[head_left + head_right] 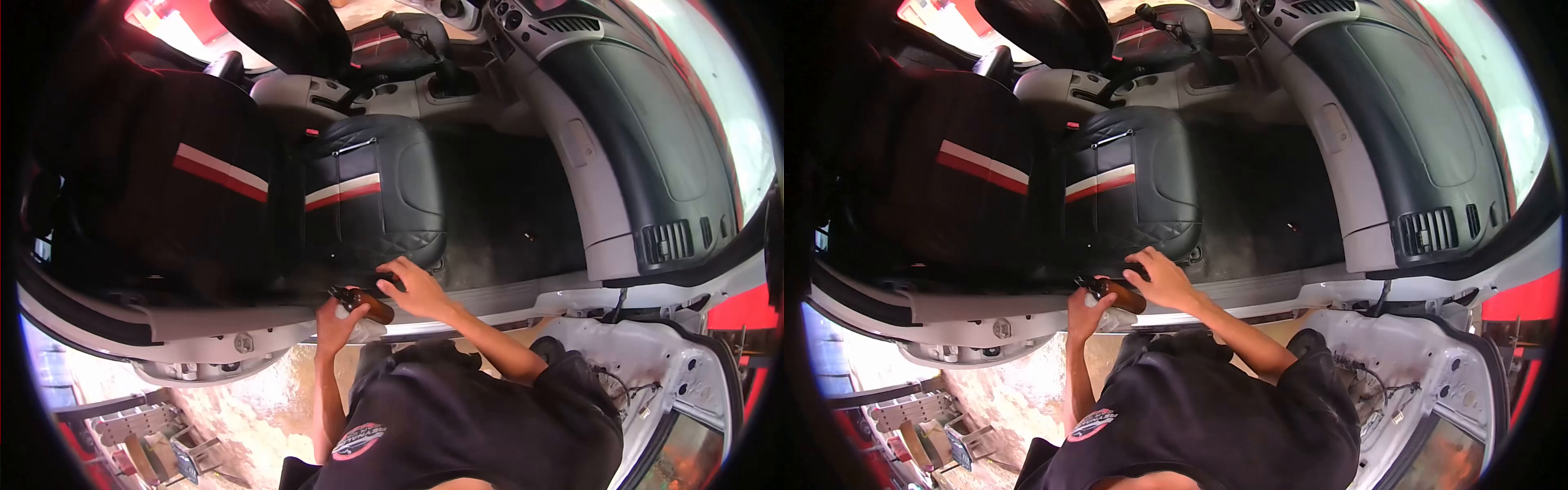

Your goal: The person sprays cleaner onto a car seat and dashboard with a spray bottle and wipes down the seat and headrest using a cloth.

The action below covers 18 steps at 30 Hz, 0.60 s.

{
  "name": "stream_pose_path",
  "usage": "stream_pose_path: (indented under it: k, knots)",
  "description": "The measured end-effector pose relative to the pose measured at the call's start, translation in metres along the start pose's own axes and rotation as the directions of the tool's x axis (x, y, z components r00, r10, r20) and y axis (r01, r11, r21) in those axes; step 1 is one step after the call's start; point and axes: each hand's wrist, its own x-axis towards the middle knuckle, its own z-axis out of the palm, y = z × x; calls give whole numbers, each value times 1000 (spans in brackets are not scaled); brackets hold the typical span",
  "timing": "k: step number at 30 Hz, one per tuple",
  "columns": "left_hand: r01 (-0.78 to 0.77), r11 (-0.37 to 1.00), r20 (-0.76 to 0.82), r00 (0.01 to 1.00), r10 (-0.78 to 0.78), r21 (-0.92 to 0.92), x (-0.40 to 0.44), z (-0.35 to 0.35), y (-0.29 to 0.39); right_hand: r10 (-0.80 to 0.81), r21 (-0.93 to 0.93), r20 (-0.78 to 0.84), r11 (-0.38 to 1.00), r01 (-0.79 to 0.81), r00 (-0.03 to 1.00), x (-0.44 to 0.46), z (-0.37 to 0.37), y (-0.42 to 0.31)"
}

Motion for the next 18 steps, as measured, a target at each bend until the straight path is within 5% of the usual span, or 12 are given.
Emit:
stream_pose_path:
  k: [6,14,18]
  knots:
    - [-37,999,-86,996,34,-38,52,-2,-40,-186,-237,-220,962,133,957,71,-20,30]
    - [-128,978,37,990,136,-166,131,38,-81,-378,-450,-387,873,185,841,264,-24,49]
    - [-178,984,46,983,179,-14,149,42,-107,-277,-573,-426,819,-20,861,350,-21,78]
